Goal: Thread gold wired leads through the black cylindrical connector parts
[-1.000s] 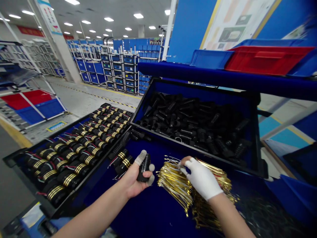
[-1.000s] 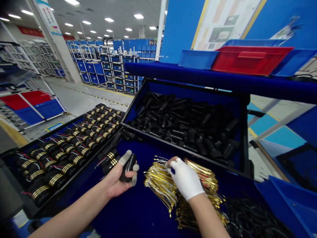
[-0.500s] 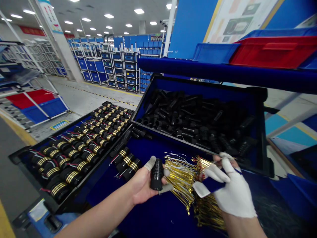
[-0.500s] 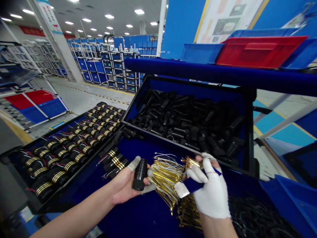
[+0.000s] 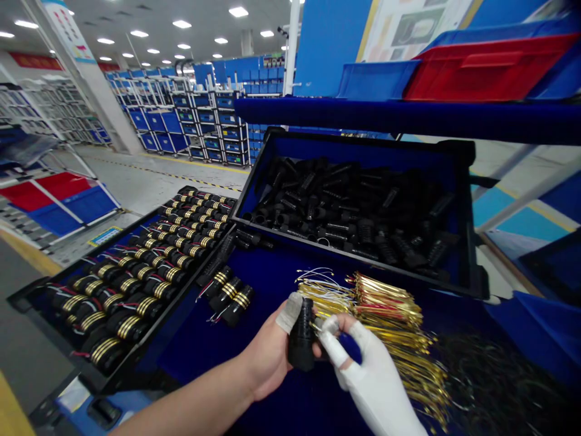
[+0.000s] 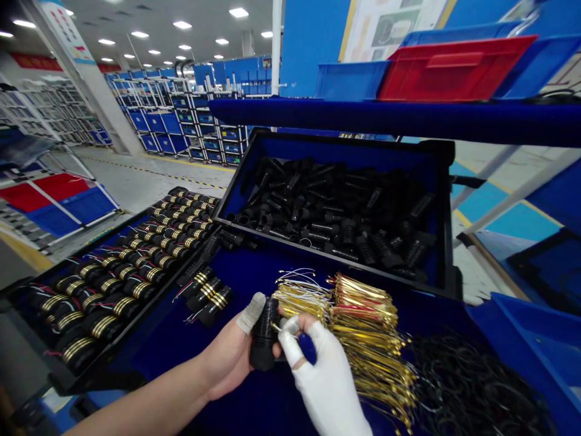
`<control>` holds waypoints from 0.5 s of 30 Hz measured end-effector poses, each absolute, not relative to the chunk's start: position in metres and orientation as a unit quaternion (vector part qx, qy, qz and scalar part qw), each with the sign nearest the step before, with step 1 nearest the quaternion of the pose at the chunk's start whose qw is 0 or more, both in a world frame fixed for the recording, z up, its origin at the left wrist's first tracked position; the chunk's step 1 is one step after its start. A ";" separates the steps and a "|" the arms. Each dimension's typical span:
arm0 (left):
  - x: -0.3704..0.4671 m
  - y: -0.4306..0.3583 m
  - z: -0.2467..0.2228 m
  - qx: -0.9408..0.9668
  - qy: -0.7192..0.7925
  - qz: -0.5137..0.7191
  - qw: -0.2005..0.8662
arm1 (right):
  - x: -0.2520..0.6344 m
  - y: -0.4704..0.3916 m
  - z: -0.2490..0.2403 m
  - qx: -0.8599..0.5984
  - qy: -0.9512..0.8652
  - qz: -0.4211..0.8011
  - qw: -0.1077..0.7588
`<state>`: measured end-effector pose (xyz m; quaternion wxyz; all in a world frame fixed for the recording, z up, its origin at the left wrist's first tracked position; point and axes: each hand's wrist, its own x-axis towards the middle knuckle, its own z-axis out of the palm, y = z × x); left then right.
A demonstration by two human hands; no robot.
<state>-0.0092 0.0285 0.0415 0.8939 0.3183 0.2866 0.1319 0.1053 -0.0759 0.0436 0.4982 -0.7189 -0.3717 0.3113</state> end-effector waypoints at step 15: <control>-0.005 0.003 0.050 0.539 0.241 0.182 0.786 | 0.097 -0.107 0.029 -0.709 -0.325 0.227 0.583</control>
